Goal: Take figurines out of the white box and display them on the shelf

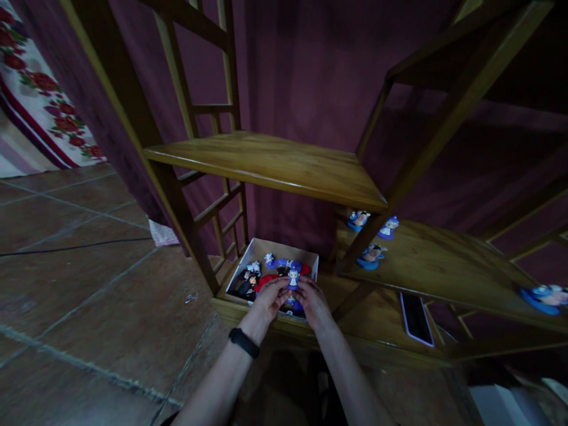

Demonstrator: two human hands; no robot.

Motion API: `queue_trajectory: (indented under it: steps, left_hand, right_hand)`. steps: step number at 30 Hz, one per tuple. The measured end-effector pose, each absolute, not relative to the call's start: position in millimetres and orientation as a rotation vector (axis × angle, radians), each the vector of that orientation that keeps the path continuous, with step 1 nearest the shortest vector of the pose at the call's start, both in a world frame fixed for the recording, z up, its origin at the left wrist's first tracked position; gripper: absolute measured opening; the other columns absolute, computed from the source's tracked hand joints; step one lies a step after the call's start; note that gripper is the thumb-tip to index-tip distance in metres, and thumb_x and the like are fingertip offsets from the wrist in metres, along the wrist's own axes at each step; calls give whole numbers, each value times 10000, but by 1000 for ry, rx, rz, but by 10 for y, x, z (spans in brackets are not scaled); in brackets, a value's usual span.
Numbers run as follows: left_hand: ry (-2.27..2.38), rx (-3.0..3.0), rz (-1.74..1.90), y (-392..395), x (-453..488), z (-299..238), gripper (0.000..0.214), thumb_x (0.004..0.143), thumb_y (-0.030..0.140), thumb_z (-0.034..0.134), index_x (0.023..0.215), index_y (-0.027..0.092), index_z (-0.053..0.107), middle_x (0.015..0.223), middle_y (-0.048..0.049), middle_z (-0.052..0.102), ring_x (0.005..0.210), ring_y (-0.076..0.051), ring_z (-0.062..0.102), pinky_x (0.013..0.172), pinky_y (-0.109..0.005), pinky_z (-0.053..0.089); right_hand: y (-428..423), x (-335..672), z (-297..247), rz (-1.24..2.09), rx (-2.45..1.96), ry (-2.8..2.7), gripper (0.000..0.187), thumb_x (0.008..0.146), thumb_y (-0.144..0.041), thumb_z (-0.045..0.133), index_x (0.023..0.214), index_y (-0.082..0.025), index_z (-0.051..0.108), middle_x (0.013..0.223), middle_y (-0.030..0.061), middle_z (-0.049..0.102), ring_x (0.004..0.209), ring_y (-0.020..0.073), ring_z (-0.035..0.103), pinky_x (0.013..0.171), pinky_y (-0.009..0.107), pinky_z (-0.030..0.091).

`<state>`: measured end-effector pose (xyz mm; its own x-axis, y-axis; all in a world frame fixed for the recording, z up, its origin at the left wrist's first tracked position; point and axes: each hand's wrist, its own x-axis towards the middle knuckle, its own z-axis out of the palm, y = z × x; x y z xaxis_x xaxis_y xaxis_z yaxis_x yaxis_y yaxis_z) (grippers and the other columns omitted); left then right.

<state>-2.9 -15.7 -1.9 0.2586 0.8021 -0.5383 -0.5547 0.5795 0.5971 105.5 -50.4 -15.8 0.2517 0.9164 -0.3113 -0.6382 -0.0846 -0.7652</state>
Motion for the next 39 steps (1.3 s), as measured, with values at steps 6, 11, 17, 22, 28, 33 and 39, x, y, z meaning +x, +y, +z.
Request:
queue_trajectory:
  steps: [6,11,17,22,28,33,39]
  left_hand:
    - [929,343,939,-146,-52,-7,114,684,-9,620,703,103,632,608,-28,639,502,-74,589,520,-164,512]
    - [945,340,915,-148,-63,13,108,705,-6,597,708,95,634,597,-32,638,495,-70,585,512,-153,508]
    - [947,370,916,-160,-85,30,97,708,10,604,734,97,640,634,-40,652,524,-84,604,547,-178,527]
    - [984,421,937,-179,-88,34,65,713,44,622,729,100,650,646,-48,656,546,-89,608,566,-191,528]
    - [982,486,949,-182,-46,27,62,672,71,676,723,104,664,651,-51,659,551,-84,599,576,-194,520]
    - [964,525,956,-190,-23,23,95,648,66,682,730,112,667,671,-49,667,589,-94,610,587,-197,515]
    - [964,531,981,-202,-38,15,138,618,66,708,739,116,664,665,-40,662,600,-96,610,602,-203,512]
  right_hand:
    - [-522,1059,-102,1362,-992,-373,195,577,-213,721,757,-185,651,789,11,694,723,144,636,694,273,502]
    - [-543,1091,-79,1392,-1025,-368,199,592,-241,730,762,-186,643,761,20,695,682,143,636,654,275,505]
    - [-549,1109,-95,1391,-1013,-354,229,578,-252,758,762,-185,640,732,13,688,653,133,629,629,264,505]
    - [-551,1123,-120,1407,-1023,-376,266,572,-270,776,776,-183,630,745,11,687,642,136,635,619,265,507]
    - [-554,1137,-128,1385,-1034,-373,255,586,-270,768,779,-182,627,763,17,688,649,143,639,611,267,511]
    - [-542,1157,-176,1366,-1011,-379,210,595,-255,756,745,-174,633,762,15,685,681,141,640,642,265,514]
    - [-524,1154,-211,1358,-983,-383,192,585,-232,755,709,-167,624,762,17,680,733,151,643,702,280,518]
